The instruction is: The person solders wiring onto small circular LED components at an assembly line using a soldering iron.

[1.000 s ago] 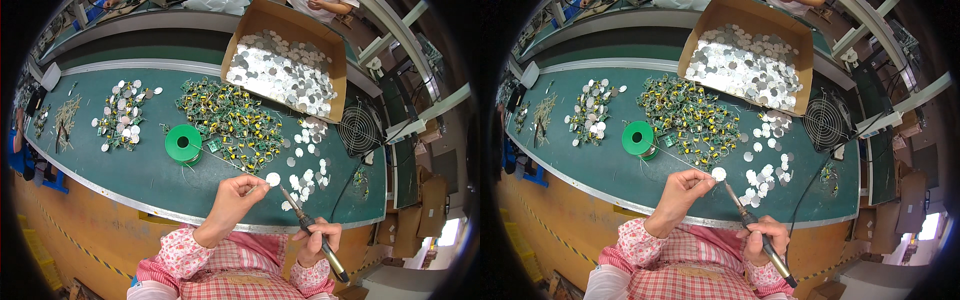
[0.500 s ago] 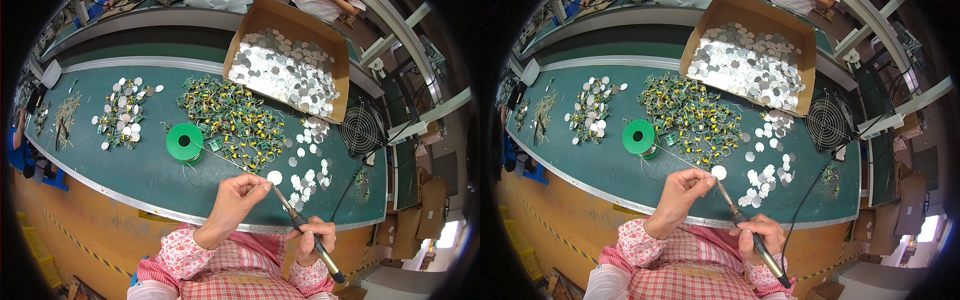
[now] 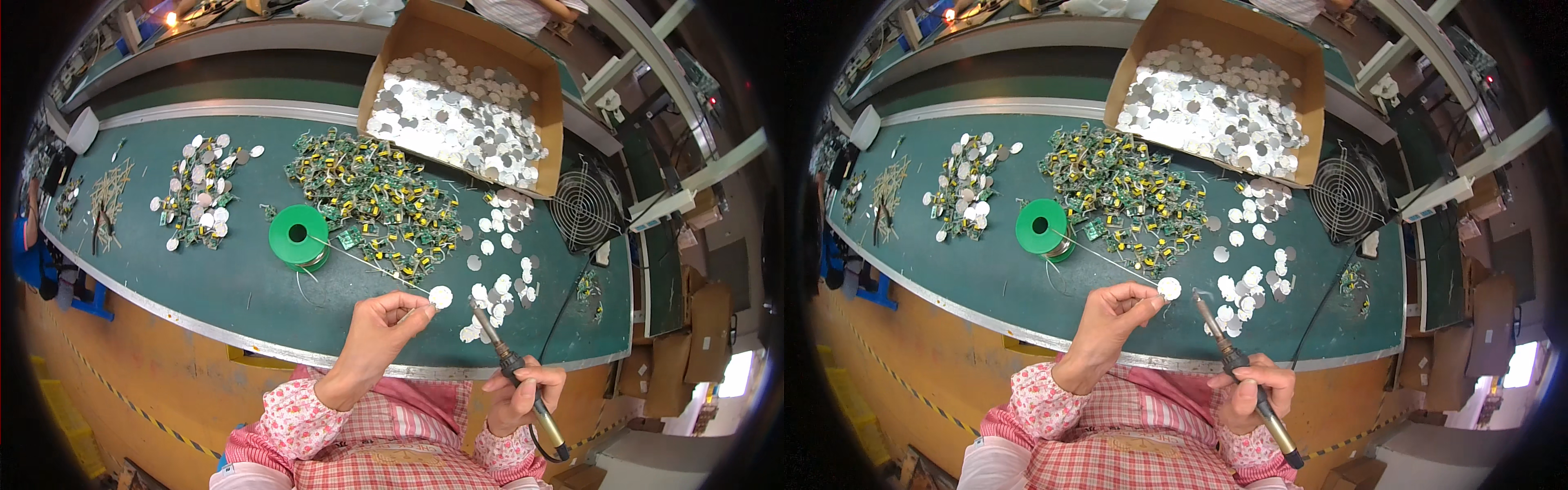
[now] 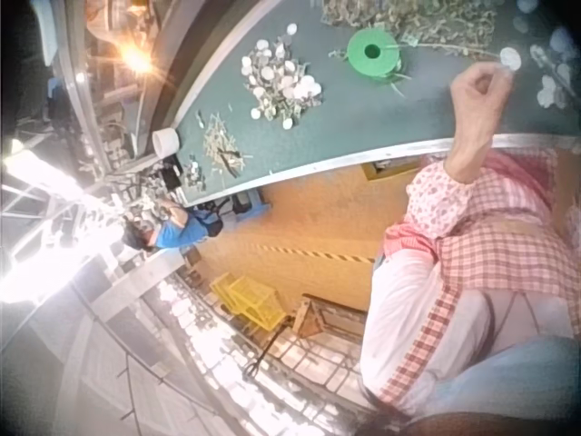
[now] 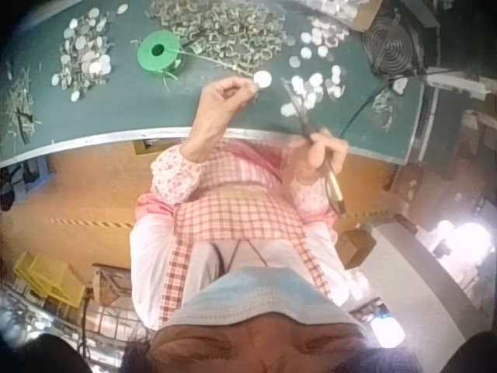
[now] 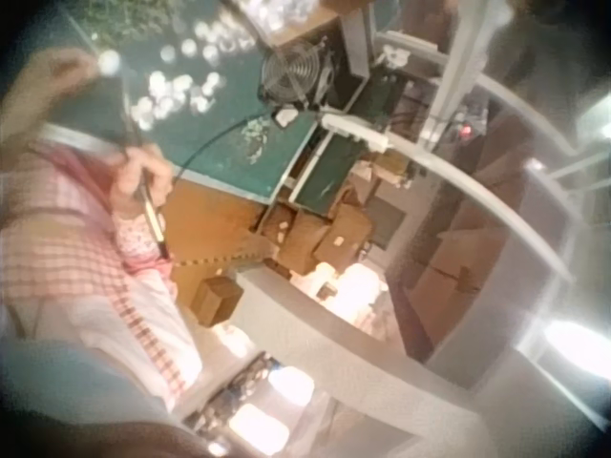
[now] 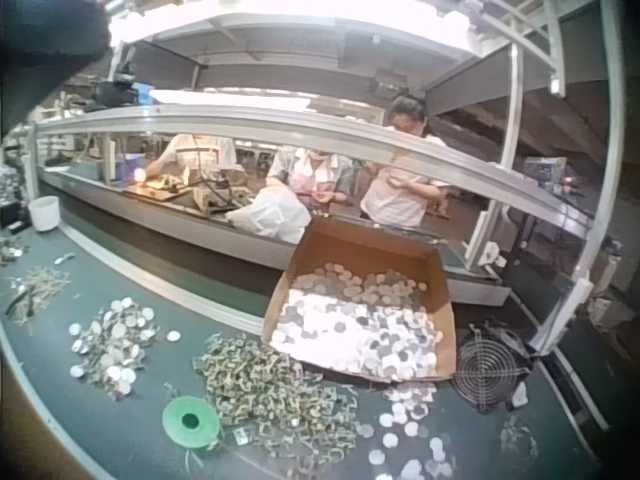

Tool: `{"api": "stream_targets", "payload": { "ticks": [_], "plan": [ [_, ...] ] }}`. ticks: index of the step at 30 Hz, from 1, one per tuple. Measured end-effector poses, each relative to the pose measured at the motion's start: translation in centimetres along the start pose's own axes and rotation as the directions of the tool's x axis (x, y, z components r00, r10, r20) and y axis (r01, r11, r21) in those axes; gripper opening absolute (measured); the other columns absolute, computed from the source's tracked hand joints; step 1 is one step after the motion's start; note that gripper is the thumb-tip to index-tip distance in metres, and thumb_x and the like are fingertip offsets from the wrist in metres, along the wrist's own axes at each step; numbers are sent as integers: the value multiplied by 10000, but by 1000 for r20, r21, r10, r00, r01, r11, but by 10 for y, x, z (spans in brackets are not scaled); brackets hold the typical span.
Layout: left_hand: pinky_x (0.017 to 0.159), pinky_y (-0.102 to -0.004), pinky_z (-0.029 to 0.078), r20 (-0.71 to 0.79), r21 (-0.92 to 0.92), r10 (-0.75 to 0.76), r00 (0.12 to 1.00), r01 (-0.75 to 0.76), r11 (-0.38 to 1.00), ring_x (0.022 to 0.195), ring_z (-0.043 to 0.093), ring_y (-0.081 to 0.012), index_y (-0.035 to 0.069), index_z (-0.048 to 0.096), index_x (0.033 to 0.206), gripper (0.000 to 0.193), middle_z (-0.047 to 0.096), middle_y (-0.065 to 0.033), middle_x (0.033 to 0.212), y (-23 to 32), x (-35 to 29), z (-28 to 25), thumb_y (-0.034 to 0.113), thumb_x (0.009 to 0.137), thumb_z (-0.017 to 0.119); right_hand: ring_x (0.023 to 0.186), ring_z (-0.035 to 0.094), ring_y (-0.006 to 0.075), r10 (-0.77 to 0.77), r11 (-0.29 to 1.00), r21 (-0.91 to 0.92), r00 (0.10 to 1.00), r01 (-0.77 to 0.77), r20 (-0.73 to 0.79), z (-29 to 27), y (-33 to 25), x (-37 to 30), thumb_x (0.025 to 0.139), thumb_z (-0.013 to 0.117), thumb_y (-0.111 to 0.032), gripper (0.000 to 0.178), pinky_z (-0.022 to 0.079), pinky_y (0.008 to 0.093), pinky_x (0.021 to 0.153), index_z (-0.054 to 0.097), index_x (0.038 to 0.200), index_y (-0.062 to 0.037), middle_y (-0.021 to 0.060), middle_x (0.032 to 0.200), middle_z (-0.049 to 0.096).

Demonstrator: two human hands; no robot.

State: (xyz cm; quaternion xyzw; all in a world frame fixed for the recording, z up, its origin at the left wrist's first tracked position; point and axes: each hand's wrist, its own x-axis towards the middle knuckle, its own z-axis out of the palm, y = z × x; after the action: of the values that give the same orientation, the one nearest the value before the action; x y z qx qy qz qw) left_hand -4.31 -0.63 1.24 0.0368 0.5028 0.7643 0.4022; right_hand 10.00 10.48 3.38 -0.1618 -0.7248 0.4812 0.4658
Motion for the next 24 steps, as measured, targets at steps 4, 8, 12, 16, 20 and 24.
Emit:
{"api": "stream_targets", "payload": {
  "ticks": [4, 8, 12, 16, 20, 24],
  "plan": [
    [614, -182, 390, 48, 92, -44, 998, 39, 995, 682, 505, -41, -17, 665, 911, 115, 604, 17, 762, -14, -3, 15, 81, 850, 661, 437, 547, 155, -31, 999, 12, 987, 33, -155, -4, -1, 1, 902, 567, -332, 334, 417, 256, 471, 446, 882, -21, 73, 510, 536],
    [606, -204, 398, 187, 479, 64, 980, -147, 865, 668, 515, -61, -2, 685, 875, 121, 535, 19, 672, -27, -3, 39, 105, 819, 690, 492, 574, 168, -183, 983, -26, 967, 181, -177, -23, -6, 5, 924, 553, -349, 340, 443, 253, 522, 436, 929, -29, 129, 601, 607],
    [522, -318, 454, 440, 663, 296, 847, -530, 529, 569, 610, -168, 60, 684, 855, 155, 648, -77, 768, -53, 18, 89, 196, 784, 704, 584, 581, 176, -176, 956, -258, 974, 136, -142, -75, -29, 18, 918, 555, -386, 345, 466, 304, 623, 417, 971, -74, 93, 608, 624],
    [608, -288, 498, 449, 580, 144, 882, -410, 704, 667, 645, -174, 28, 672, 985, 278, 690, -108, 868, -67, 44, 164, 240, 808, 705, 567, 554, 173, -348, 881, -390, 926, 270, -147, -108, -47, 37, 916, 553, -386, 340, 458, 311, 637, 414, 972, -81, 91, 591, 605],
    [717, -344, 521, 390, 368, 154, 908, -307, 877, 805, 665, -284, -39, 631, 1014, 381, 673, -173, 955, -80, 66, 204, 287, 822, 671, 535, 541, 170, -416, 857, -426, 877, 290, -239, -115, -49, 37, 912, 552, -362, 328, 430, 292, 621, 430, 973, -64, 82, 534, 565],
    [858, -388, 478, 370, 528, 258, 892, -431, 732, 1002, 608, -310, -56, 595, 1074, 394, 597, -201, 1110, -110, 59, 179, 266, 852, 634, 534, 530, 160, -371, 876, -433, 869, 212, -326, -120, -40, 30, 915, 539, -367, 323, 422, 294, 638, 430, 965, -67, 86, 527, 564]
  ]
}}
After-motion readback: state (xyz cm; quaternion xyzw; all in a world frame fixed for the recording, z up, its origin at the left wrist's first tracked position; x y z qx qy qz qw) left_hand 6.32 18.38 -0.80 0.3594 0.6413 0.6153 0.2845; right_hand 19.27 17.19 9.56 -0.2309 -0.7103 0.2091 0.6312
